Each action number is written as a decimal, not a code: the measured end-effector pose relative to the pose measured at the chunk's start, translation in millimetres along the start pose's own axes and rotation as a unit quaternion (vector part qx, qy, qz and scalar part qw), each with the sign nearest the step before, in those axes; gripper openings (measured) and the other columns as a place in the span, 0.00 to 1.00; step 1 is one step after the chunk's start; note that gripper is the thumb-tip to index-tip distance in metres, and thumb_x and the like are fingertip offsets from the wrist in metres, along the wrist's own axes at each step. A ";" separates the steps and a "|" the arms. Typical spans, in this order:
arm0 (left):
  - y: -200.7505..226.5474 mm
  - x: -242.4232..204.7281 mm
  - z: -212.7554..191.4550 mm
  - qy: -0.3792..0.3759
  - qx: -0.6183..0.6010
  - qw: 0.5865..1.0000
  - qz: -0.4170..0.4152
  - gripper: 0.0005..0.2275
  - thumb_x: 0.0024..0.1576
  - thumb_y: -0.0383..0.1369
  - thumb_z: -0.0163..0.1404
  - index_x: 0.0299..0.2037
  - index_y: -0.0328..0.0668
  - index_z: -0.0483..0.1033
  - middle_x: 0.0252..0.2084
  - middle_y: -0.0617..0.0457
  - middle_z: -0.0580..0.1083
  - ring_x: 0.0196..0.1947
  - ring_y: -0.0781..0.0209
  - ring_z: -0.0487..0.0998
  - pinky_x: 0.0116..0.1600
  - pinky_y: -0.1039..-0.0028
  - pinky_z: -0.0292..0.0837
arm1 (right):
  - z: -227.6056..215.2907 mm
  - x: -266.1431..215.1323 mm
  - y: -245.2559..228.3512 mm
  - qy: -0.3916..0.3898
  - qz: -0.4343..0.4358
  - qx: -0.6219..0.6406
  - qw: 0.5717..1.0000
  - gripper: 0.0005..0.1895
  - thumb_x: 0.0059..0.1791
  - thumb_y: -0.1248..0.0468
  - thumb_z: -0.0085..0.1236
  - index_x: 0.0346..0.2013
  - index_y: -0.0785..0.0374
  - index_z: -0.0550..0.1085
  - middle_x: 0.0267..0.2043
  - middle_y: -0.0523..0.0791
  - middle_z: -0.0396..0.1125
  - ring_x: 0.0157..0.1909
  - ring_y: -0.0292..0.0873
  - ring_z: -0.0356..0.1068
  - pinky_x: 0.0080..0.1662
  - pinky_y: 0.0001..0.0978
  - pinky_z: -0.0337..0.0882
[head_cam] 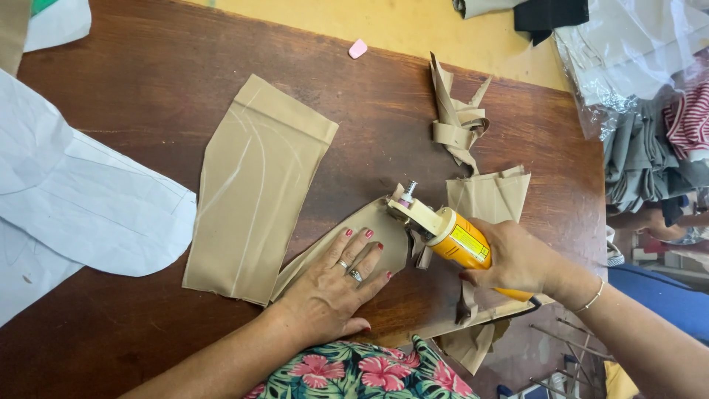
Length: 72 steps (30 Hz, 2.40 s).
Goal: The person traces a white paper pattern onto a piece of beige fabric using a pink marker. They then use a yellow electric rotary cutter to cut the fabric along the traced lines. The person repeats this process for multiple fabric pieces, using a ruler to mark straight lines before cutting.
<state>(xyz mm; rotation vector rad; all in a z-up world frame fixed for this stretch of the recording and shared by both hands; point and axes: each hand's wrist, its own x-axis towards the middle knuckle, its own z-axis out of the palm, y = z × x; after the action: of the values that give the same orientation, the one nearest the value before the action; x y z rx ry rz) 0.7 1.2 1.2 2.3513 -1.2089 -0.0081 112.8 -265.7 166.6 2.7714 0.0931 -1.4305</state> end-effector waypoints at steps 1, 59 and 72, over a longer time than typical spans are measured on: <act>0.5 0.2 -0.6 0.000 0.000 1.000 -0.001 0.38 0.52 0.62 0.48 0.68 0.49 0.62 0.70 0.35 0.59 0.74 0.26 0.48 0.75 0.37 0.35 | -1.0 0.5 0.0 0.000 -0.001 -0.001 1.000 0.35 0.34 0.50 0.69 0.54 0.50 0.71 0.40 0.40 0.79 0.37 0.39 0.80 0.41 0.28 0.81; -38.6 -120.9 -85.4 0.193 0.163 0.967 0.034 0.07 0.55 0.15 0.54 0.40 0.30 0.80 0.48 0.38 0.78 0.52 0.40 0.80 0.60 0.55 0.76 | 107.9 -84.2 -12.9 0.198 0.034 0.654 0.729 0.24 0.40 0.76 0.54 0.51 0.84 0.71 0.41 0.73 0.73 0.37 0.72 0.72 0.41 0.65 0.73; -69.6 -68.8 -60.5 0.193 0.206 0.959 -0.010 0.05 0.57 0.28 0.53 0.42 0.39 0.79 0.40 0.47 0.77 0.48 0.48 0.82 0.56 0.61 0.78 | 157.8 -105.1 -24.2 0.202 0.053 0.678 0.705 0.28 0.36 0.64 0.67 0.46 0.77 0.72 0.33 0.67 0.73 0.31 0.67 0.76 0.33 0.60 0.77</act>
<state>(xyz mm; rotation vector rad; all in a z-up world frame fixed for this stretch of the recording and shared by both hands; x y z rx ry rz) 25.5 113.2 10.0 2.5440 -1.0667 0.7266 -77.8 -253.4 161.1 3.8889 -1.7920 -0.8746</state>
